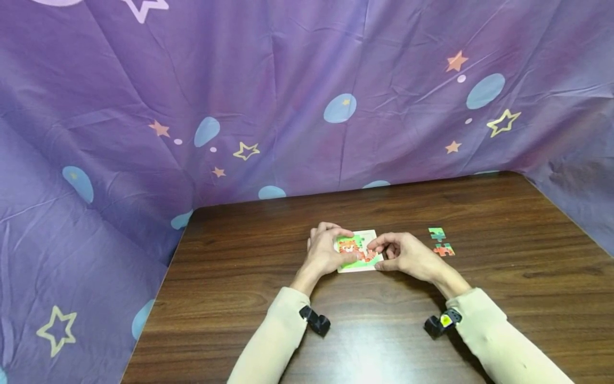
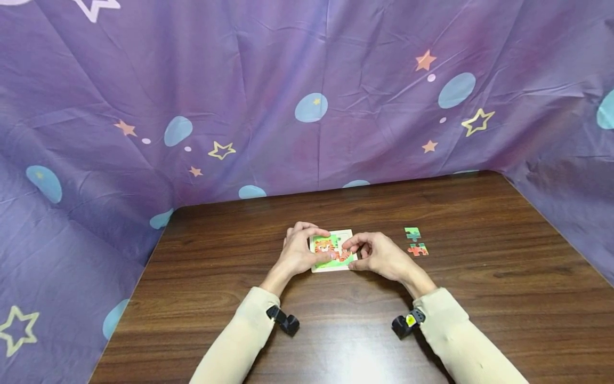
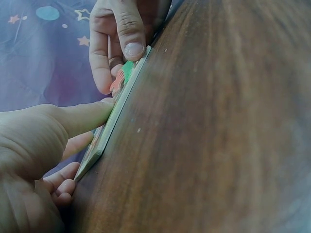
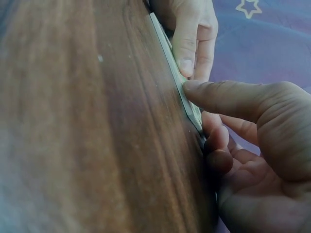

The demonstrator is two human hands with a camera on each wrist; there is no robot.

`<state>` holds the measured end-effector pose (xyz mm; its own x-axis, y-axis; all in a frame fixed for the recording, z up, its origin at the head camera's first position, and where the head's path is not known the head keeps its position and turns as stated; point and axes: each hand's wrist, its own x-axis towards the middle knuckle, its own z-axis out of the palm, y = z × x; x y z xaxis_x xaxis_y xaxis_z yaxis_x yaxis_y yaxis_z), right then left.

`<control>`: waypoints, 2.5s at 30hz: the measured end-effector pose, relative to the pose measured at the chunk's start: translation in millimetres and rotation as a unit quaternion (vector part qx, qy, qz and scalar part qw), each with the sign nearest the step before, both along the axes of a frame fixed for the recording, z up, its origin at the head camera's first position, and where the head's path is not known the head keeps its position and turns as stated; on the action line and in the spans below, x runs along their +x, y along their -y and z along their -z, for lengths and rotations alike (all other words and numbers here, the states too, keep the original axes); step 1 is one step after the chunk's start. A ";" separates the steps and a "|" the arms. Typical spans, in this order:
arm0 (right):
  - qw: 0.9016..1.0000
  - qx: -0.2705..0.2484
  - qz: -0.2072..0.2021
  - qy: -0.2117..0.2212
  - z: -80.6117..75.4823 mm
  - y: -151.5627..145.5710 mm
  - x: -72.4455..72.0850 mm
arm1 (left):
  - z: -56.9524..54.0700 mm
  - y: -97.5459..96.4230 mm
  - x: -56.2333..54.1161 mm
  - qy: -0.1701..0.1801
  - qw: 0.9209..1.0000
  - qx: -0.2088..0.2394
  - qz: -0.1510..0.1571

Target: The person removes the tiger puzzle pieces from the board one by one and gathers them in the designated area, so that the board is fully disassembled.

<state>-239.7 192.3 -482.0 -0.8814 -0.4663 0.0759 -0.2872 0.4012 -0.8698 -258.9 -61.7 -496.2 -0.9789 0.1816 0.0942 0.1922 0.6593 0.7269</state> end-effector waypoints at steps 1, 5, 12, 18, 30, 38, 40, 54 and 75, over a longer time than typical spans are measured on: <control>1.000 0.002 0.001 -0.001 -0.3 0.0 0.0 | -0.3 0.0 0.1 -0.001 1.000 0.001 -0.001; 1.000 0.006 0.003 -0.001 -1.1 -0.4 -0.2 | -0.7 0.1 0.4 -0.003 1.000 0.004 -0.002; 1.000 0.001 -0.001 -0.004 -0.2 -1.3 -0.6 | 0.9 0.0 -0.4 0.001 1.000 0.004 -0.002; 1.000 -0.011 -0.012 -0.003 0.6 -3.3 -0.3 | 1.7 -0.5 -0.1 0.007 1.000 0.000 -0.002; 0.999 -0.019 -0.029 0.004 -0.8 -5.5 -2.9 | 1.3 0.8 0.9 0.007 1.000 -0.007 -0.003; 0.999 -0.014 -0.041 0.008 -8.5 -8.5 -3.6 | 0.8 0.8 0.9 0.005 1.000 0.001 0.000; 0.999 -0.017 -0.044 0.007 -11.4 -9.6 -3.2 | 0.9 0.3 1.1 0.007 1.000 0.003 0.001; 0.999 -0.025 -0.011 -0.047 -52.0 -41.6 -1.3 | -0.3 -0.3 1.1 0.005 1.000 0.001 -0.001; 0.987 0.049 0.093 -0.119 -74.2 -117.3 15.1 | 0.4 0.4 -0.1 0.001 1.000 0.005 0.002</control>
